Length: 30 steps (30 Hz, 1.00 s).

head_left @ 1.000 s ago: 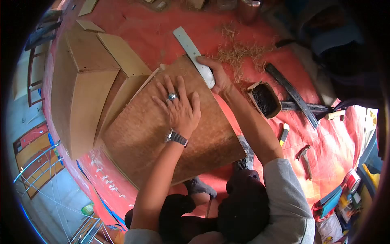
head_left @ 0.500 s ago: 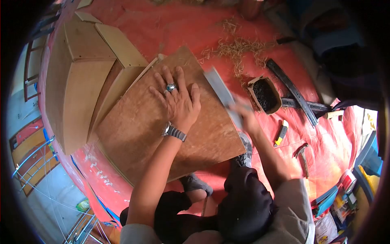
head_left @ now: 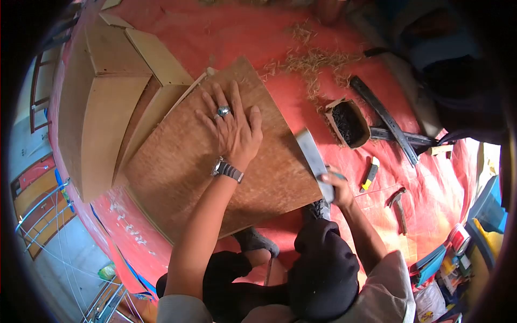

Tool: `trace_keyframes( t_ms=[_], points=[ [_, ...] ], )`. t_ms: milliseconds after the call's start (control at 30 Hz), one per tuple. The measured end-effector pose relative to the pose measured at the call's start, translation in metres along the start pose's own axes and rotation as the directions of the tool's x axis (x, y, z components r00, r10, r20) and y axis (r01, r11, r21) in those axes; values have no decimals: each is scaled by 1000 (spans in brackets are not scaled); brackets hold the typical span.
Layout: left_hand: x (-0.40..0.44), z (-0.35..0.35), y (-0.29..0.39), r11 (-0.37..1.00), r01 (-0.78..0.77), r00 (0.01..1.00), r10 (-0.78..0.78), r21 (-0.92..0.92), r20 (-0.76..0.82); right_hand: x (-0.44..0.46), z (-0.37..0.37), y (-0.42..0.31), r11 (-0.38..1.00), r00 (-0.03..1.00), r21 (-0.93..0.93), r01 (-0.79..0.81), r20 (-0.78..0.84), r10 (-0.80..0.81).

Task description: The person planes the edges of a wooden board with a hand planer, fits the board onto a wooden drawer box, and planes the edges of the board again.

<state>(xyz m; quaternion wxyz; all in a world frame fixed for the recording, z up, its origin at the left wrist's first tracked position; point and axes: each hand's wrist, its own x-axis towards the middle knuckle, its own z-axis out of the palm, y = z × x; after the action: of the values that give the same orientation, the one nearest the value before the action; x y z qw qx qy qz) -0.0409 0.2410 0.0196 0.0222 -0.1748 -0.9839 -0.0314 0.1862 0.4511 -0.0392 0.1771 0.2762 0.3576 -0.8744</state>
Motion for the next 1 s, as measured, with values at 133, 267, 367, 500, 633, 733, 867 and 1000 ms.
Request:
trace_keyframes(
  t_ms=[133,267,367,500,633,733,867,1000],
  points=[
    [-2,3,-1,1000,-5,1000,4,13,10,37,-4,8,990,993,-80,117,-21,-119],
    [1,0,0,1000,-5,1000,4,31,27,174,89,-82,982,981,179,64,170,-95],
    [0,2,-1,999,-11,1000,11,48,19,185,96,-87,973,979,232,10,194,-56],
    [0,2,-2,999,-19,1000,20,30,-7,134,42,-33,987,985,40,157,64,-160],
    [-1,3,0,999,-24,999,24,33,-22,-3,-11,3,995,999,-87,45,25,-43],
    [-2,6,-2,999,-22,1000,22,34,-10,-8,2,-4,994,997,-86,72,-22,-74],
    [1,3,-1,999,-36,999,36,16,-18,152,52,-52,945,963,-194,262,114,-244],
    [5,-1,-1,999,-37,999,37,21,-7,210,124,-130,984,978,-51,172,128,-164]
  ],
)
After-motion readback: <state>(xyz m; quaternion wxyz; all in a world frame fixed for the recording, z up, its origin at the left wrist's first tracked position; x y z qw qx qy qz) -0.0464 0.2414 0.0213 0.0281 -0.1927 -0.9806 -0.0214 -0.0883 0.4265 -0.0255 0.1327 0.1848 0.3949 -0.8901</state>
